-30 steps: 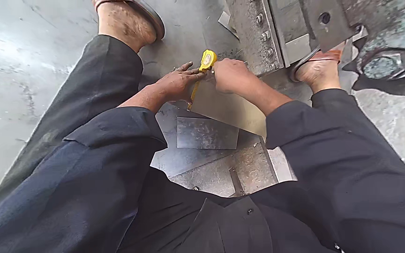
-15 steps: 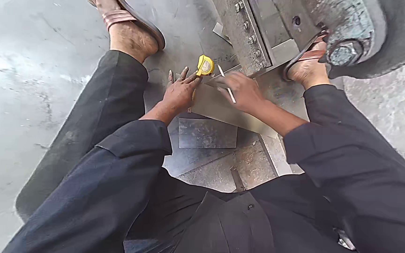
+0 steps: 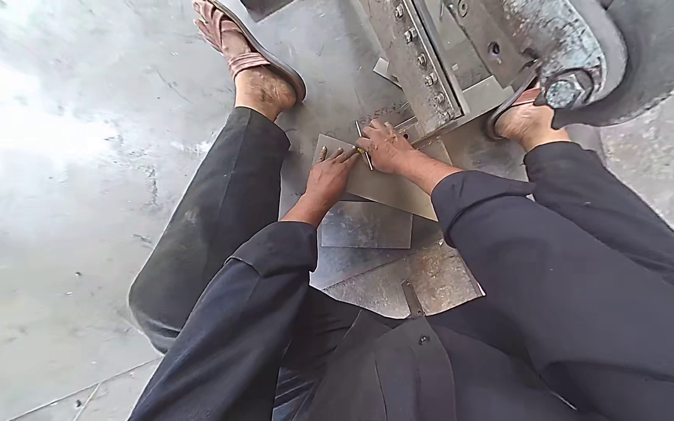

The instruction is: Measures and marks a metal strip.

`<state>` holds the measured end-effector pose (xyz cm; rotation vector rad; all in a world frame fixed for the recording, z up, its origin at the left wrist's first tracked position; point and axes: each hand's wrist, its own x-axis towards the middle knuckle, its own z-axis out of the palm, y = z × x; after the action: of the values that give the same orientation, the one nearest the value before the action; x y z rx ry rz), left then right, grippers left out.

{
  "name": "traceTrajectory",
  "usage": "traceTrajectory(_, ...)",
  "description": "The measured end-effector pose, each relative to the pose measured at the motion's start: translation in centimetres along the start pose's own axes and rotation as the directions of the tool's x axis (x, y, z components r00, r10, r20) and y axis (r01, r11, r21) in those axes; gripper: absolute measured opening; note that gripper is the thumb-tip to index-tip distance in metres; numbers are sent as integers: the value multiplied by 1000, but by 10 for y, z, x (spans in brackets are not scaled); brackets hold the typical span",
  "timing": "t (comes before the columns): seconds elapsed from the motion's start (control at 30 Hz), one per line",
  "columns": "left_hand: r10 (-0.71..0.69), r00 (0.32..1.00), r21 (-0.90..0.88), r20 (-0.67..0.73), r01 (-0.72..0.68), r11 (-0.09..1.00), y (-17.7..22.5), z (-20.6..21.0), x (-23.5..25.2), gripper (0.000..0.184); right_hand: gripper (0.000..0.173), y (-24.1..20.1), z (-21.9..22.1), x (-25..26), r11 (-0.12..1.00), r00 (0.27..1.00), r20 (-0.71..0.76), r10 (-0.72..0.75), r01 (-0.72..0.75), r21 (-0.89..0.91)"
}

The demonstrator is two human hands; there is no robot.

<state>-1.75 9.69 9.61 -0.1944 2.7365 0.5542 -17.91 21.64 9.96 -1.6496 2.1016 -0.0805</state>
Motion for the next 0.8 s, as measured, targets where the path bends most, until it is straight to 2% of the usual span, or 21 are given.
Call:
traceTrajectory(0.1, 79, 993, -50, -83, -83, 995, 22, -6, -18, 40, 26, -6, -12, -27, 995, 994, 47, -99, 98, 9)
traceTrajectory(0.17, 61, 997, -142, -56, -69, 988, 49, -11, -30, 28, 27, -9, -18, -59, 992, 981, 148, -124, 122, 19)
traceTrajectory(0.23, -60, 996, -286, 66, 77, 955, 82, -12, -42, 23, 33, 0, -20, -100, 992, 963, 239, -123, 118, 35)
traceTrajectory(0.3, -167, 970, -428, 175, 228, 875, 108, 3, -53, 16, 35, 26, -25, -145, 998, 943, 328, -52, 42, 39)
traceTrajectory(0.4, -191, 897, -515, 398, 391, 763, 122, 41, -58, 20, 35, 84, -22, -215, 989, 947, 304, 103, -130, 72)
traceTrajectory(0.43, -232, 856, -557, 462, 483, 675, 124, 50, -54, 26, 34, 97, -24, -233, 975, 948, 275, 159, -194, 106)
traceTrajectory(0.47, -286, 807, -617, 517, 583, 529, 127, 60, -52, 33, 34, 103, -22, -251, 954, 940, 255, 227, -268, 137)
traceTrajectory(0.5, -334, 753, -685, 568, 657, 316, 130, 65, -48, 41, 34, 106, -18, -264, 923, 919, 245, 309, -352, 154)
traceTrajectory(0.53, -372, 707, -736, 601, 671, 87, 134, 68, -42, 47, 35, 108, -14, -272, 883, 884, 242, 400, -442, 156)
traceTrajectory(0.57, -402, 669, -762, 625, 635, -127, 136, 70, -34, 50, 37, 107, -10, -276, 840, 842, 242, 482, -523, 146)
traceTrajectory(0.63, -487, 600, -772, 635, 466, -432, 142, 75, -15, 48, 41, 108, -2, -272, 763, 758, 245, 604, -639, 94)
traceTrajectory(0.67, -519, 573, -765, 634, 370, -527, 146, 75, -10, 46, 42, 107, 2, -269, 738, 734, 241, 635, -669, 93)
traceTrajectory(0.7, -534, 564, -760, 629, 303, -575, 147, 72, -9, 43, 43, 104, 5, -266, 724, 725, 237, 647, -682, 108)
traceTrajectory(0.8, -610, 559, -814, 562, 247, -525, 133, 64, -6, 38, 43, 100, 8, -264, 771, 771, 233, 593, -627, 112)
